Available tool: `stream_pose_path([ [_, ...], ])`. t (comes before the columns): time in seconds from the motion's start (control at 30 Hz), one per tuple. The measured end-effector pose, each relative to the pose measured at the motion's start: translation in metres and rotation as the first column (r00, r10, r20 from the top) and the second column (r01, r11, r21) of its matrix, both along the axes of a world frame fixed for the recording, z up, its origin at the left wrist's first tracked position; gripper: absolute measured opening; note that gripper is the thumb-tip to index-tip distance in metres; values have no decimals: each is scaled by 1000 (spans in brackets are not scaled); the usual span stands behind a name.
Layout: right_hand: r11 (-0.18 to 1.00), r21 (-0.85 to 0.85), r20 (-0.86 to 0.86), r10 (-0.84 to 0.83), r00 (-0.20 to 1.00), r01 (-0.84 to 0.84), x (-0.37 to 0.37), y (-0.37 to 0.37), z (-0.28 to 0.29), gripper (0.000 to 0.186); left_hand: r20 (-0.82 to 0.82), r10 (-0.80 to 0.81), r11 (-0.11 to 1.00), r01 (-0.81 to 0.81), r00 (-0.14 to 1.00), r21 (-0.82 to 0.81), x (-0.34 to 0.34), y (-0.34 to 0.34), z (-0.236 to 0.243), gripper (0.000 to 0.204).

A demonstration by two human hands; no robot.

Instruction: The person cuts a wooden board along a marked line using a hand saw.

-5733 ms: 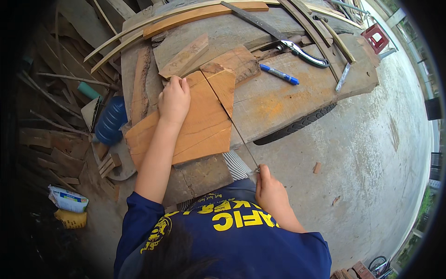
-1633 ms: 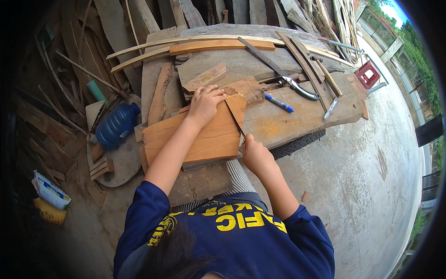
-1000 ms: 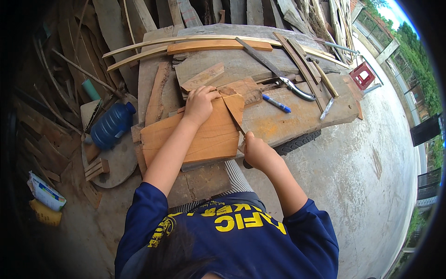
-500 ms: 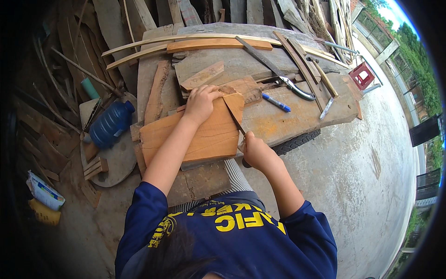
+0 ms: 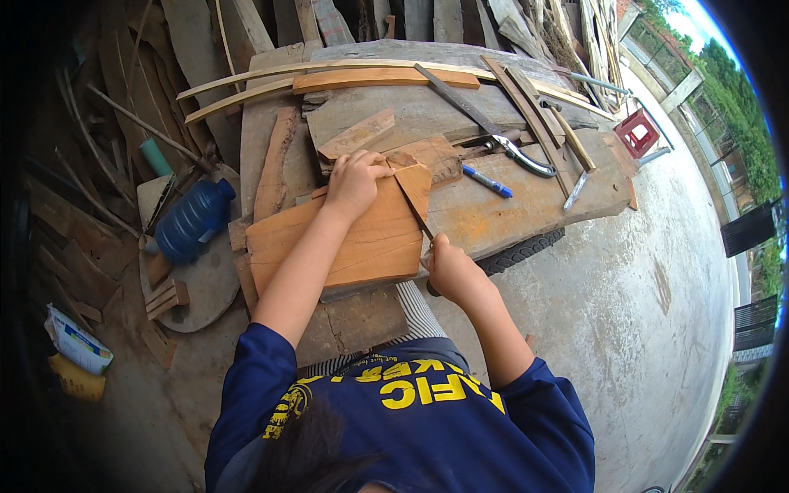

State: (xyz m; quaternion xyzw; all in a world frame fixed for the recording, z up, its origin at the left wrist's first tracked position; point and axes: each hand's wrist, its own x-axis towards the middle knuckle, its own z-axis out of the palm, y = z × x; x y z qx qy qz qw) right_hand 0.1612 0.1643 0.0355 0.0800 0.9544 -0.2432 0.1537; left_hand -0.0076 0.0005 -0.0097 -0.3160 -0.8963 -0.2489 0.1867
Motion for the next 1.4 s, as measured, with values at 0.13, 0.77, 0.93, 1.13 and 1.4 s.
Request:
stream_pose_path([
  [0.13,999,-26,31,-34,999,34,0,-4,7,20,26,-4,1000,4,1000,14,-3,-2,0,23],
  [0.77,999,41,51,19,999,-21,-6,-2,15,22,87,16,998,-11,996,-54,-1,0,1,23],
  [0.93,999,34,51,-1,999,-1,-4,-6,17,19,75,14,999,-11,997,-40,-2,-2,0,22],
  [1.13,999,50,36,-4,999,2,-1,-8,10,23,-28,-3,1000,3,1000,-4,2,-1,2,25],
  [1.4,998,1,28,-60,998,60,1,-10,2,19,3,-5,999,6,1000,-54,2,0,0,29],
])
